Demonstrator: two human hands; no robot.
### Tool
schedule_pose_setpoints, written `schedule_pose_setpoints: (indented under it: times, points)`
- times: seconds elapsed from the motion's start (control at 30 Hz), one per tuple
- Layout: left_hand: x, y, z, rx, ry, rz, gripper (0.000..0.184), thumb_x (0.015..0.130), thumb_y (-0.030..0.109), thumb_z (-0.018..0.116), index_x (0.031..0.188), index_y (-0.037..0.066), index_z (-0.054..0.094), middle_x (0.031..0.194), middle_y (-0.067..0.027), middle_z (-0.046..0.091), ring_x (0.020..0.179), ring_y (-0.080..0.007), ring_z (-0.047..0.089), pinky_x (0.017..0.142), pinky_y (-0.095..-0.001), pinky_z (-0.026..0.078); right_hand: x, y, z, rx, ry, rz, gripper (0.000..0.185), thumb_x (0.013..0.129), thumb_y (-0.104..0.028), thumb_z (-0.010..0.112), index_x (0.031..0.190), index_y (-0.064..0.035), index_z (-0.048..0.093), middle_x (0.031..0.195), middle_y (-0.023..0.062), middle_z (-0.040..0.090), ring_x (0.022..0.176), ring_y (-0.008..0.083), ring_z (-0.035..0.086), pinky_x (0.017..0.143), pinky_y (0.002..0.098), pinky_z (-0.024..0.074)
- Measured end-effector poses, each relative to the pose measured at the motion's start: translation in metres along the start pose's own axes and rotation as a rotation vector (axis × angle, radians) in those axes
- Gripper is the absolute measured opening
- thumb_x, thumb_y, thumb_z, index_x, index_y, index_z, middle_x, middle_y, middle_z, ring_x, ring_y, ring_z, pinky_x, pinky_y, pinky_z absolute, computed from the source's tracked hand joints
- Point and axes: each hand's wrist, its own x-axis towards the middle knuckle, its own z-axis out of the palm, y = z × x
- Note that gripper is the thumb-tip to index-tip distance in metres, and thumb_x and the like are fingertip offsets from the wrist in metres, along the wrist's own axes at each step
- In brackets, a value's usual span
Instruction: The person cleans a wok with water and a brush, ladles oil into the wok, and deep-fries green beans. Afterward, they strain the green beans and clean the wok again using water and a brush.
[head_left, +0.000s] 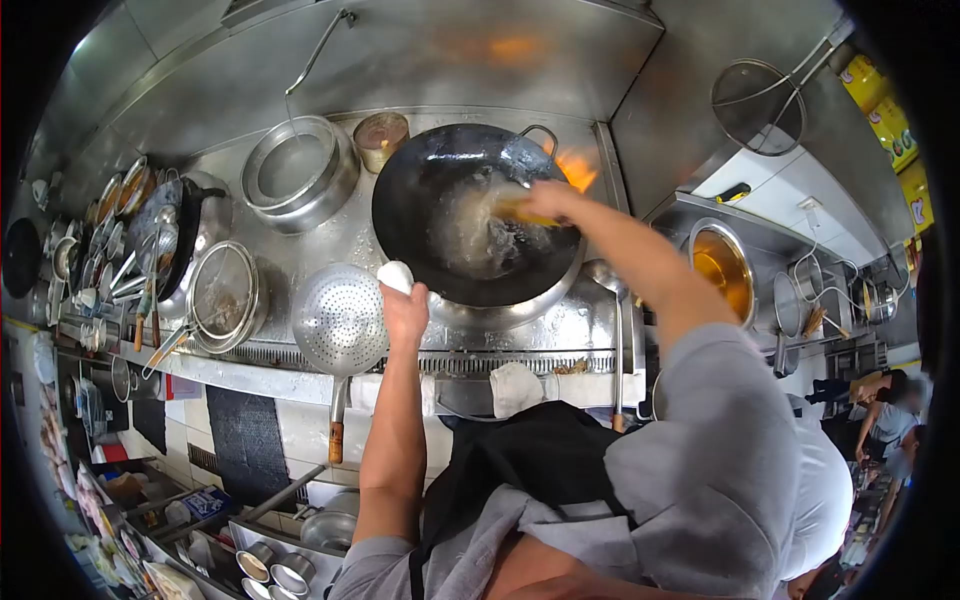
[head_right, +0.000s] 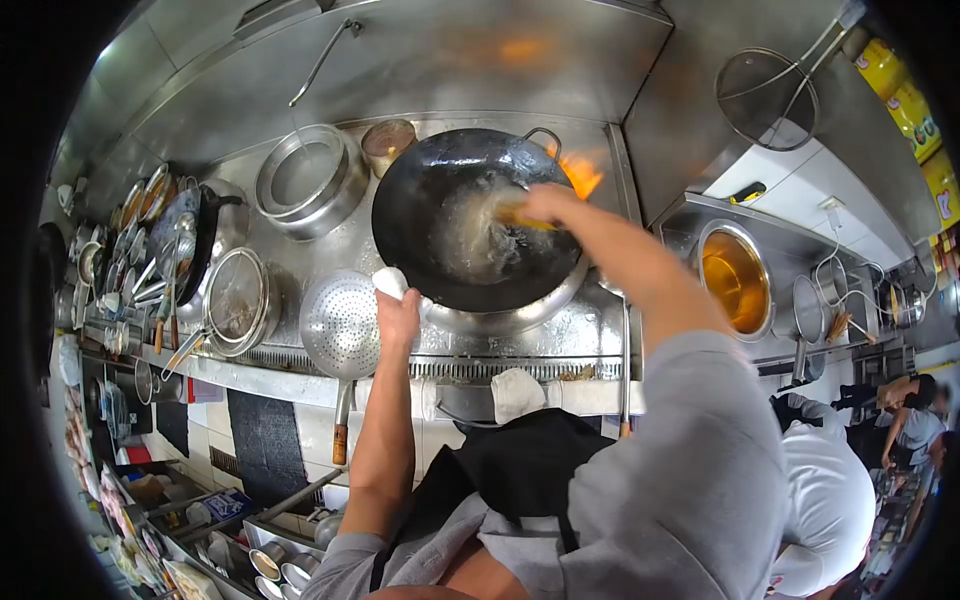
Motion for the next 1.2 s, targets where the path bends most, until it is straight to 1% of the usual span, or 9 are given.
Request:
schedule_pose_setpoints:
  times: [0.23, 0.43, 0.53, 0.67, 0.77, 0.97, 1.03, 1.13, 1.2]
  points:
    - [-0.005, -0.005, -0.004, -0.059, -0.033, 0.046, 0.060, 0.080, 0.025, 0.064, 0.123, -0.012, 0.043, 0.110, -0.0340, 0.060, 0.107, -0.0470, 0.058, 0.094, -0.0466, 0.044, -0.044, -0.120, 0.068, 0.463, 0.316, 0.095, 0.045, 0.090, -0.048, 0.052, 0.129, -0.0262, 0.060, 0.114, 0.0109, 0.068, 0.102, 0.0316, 0.066, 0.089, 0.0439, 0.0513]
    - [-0.003, -0.007, 0.001, 0.033, -0.005, -0.025, 0.062, 0.080, 0.027, 0.065, 0.124, -0.011, 0.043, 0.110, -0.0344, 0.060, 0.107, -0.0477, 0.058, 0.094, -0.0470, 0.044, -0.110, 0.041, -0.001, 0.090, -0.141, 0.046, 0.047, 0.088, -0.050, 0.058, 0.131, -0.0316, 0.059, 0.115, 0.0099, 0.069, 0.105, 0.0261, 0.066, 0.088, 0.0386, 0.0523]
    - [0.000, -0.006, 0.002, -0.125, -0.069, -0.015, 0.061, 0.079, 0.024, 0.064, 0.124, -0.012, 0.044, 0.112, -0.0348, 0.059, 0.108, -0.0474, 0.057, 0.095, -0.0464, 0.043, -0.033, 0.037, -0.043, -0.231, 0.338, 0.171, 0.043, 0.089, -0.043, 0.057, 0.130, -0.0304, 0.057, 0.100, 0.0120, 0.071, 0.094, 0.0314, 0.068, 0.080, 0.0453, 0.0542]
    - [-0.007, 0.000, -0.004, 0.077, -0.118, -0.101, 0.059, 0.079, 0.018, 0.065, 0.126, -0.010, 0.045, 0.116, -0.0293, 0.059, 0.111, -0.0387, 0.058, 0.096, -0.0409, 0.044, 0.025, -0.090, 0.033, 0.276, 0.445, 0.242, 0.055, 0.091, -0.043, 0.055, 0.143, -0.0310, 0.043, 0.099, 0.0173, 0.070, 0.093, 0.0362, 0.067, 0.080, 0.0502, 0.0535]
    - [-0.010, 0.007, -0.004, 0.097, -0.049, -0.040, 0.060, 0.079, 0.020, 0.066, 0.126, -0.010, 0.044, 0.115, -0.0297, 0.060, 0.111, -0.0408, 0.058, 0.097, -0.0421, 0.044, 0.008, -0.118, 0.074, 0.167, 0.491, -0.034, 0.057, 0.092, -0.048, 0.053, 0.145, -0.0329, 0.038, 0.101, 0.0178, 0.067, 0.094, 0.0360, 0.067, 0.081, 0.0498, 0.0532]
    - [-0.001, -0.001, -0.009, 0.097, -0.096, -0.102, 0.058, 0.081, 0.022, 0.068, 0.125, -0.008, 0.046, 0.112, -0.0250, 0.062, 0.102, -0.0376, 0.062, 0.093, -0.0418, 0.046, 0.049, -0.106, 0.039, 0.626, 0.572, 0.476, 0.056, 0.094, -0.046, 0.049, 0.146, -0.0336, 0.033, 0.101, 0.0188, 0.068, 0.090, 0.0384, 0.067, 0.078, 0.0508, 0.0526]
    - [0.002, -0.007, -0.004, 0.072, -0.103, -0.070, 0.055, 0.083, 0.023, 0.069, 0.124, -0.007, 0.047, 0.110, -0.0214, 0.063, 0.096, -0.0340, 0.063, 0.090, -0.0408, 0.048, 0.057, -0.145, 0.059, 0.682, 0.603, 0.319, 0.053, 0.094, -0.043, 0.050, 0.143, -0.0235, 0.042, 0.106, 0.0203, 0.067, 0.094, 0.0411, 0.066, 0.084, 0.0538, 0.0500]
    - [0.015, -0.024, 0.009, -0.582, -0.141, -0.212, 0.060, 0.085, 0.028, 0.072, 0.123, -0.010, 0.047, 0.114, -0.0205, 0.061, 0.103, -0.0292, 0.059, 0.092, -0.0398, 0.046, -0.033, -0.171, 0.046, 0.866, 0.207, -0.019, 0.054, 0.096, -0.034, 0.055, 0.146, -0.0182, 0.042, 0.101, 0.0176, 0.068, 0.063, 0.0291, 0.066, 0.047, 0.0392, 0.0518]
    - [0.012, -0.018, 0.012, -0.458, -0.091, -0.178, 0.062, 0.083, 0.028, 0.074, 0.122, -0.011, 0.046, 0.113, -0.0211, 0.060, 0.103, -0.0285, 0.059, 0.092, -0.0387, 0.046, -0.052, -0.104, 0.083, 0.570, 0.126, -0.289, 0.054, 0.095, -0.039, 0.057, 0.144, -0.0191, 0.045, 0.101, 0.0143, 0.068, 0.061, 0.0204, 0.063, 0.047, 0.0351, 0.0508]
